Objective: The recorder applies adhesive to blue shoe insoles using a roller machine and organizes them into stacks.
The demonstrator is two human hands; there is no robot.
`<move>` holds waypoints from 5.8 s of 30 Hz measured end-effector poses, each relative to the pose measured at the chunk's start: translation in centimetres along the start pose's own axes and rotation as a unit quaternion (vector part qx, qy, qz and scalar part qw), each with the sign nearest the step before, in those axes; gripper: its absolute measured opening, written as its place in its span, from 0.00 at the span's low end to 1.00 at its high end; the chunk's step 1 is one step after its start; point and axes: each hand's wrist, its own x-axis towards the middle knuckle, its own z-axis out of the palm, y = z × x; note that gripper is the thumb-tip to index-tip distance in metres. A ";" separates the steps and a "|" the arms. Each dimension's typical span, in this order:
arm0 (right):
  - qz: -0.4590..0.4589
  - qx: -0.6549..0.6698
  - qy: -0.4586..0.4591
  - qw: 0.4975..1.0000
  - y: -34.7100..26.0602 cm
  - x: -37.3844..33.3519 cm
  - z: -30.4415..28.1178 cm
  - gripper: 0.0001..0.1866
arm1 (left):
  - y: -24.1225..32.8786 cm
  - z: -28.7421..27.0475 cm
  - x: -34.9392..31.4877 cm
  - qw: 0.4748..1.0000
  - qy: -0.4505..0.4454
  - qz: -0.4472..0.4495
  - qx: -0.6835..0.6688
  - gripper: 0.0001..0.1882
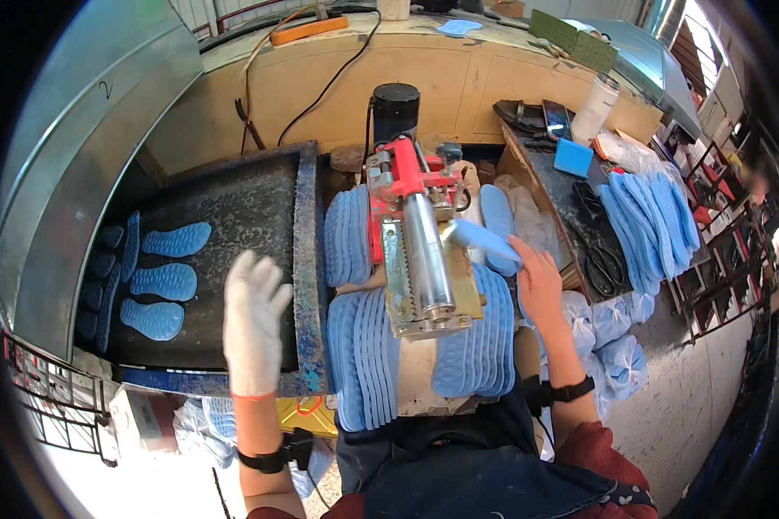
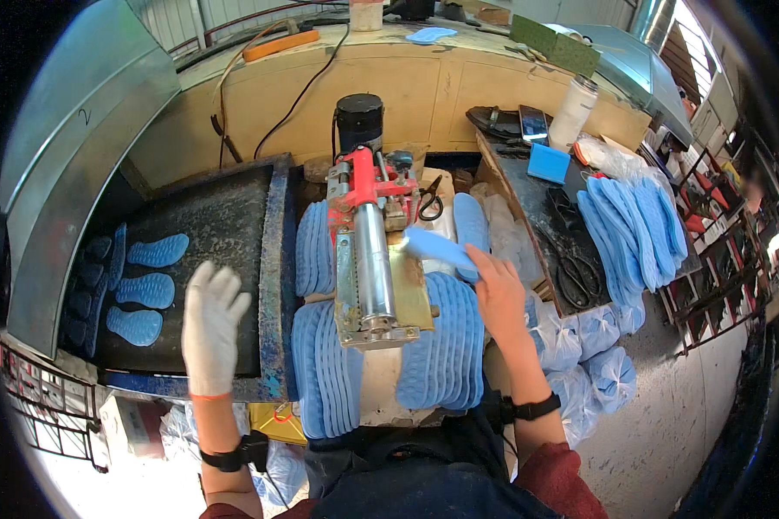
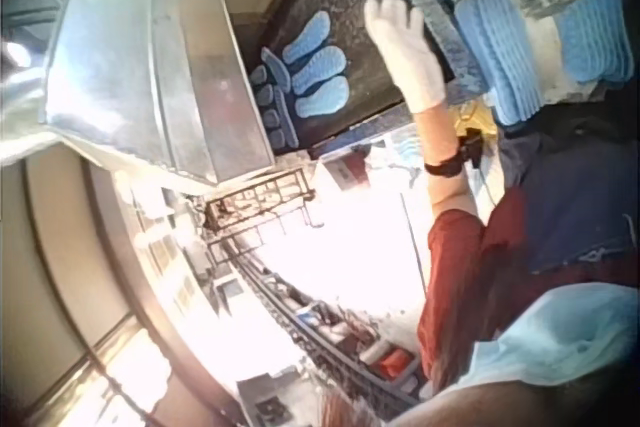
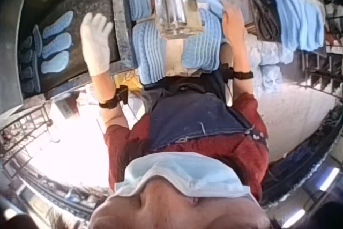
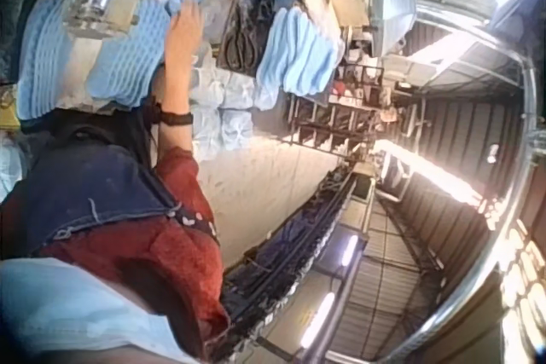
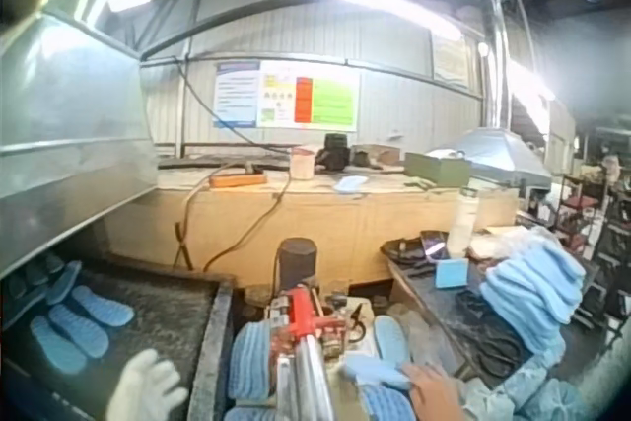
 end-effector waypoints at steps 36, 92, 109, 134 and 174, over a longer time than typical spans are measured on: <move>0.001 -0.062 -0.194 0.979 -1.8 -8.6 11.5 0.21 | -10.0 3.9 2.1 0.948 -0.279 0.040 0.149 0.34; -0.054 0.045 -0.018 0.997 -4.7 0.6 0.2 0.30 | -2.3 8.8 -3.2 0.980 -0.155 0.002 -0.125 0.43; 0.240 0.331 -0.174 0.896 -0.9 -8.3 5.1 0.16 | -8.1 10.4 3.3 0.985 -0.126 0.075 0.089 0.36; 0.321 0.381 -0.365 0.786 -8.4 -8.9 12.1 0.19 | -3.1 -0.9 -5.4 0.890 -0.133 -0.271 -0.342 0.31; 0.088 -0.015 -0.167 0.982 -1.8 -9.9 2.9 0.34 | -3.1 1.4 -8.4 0.960 -0.007 0.007 0.280 0.21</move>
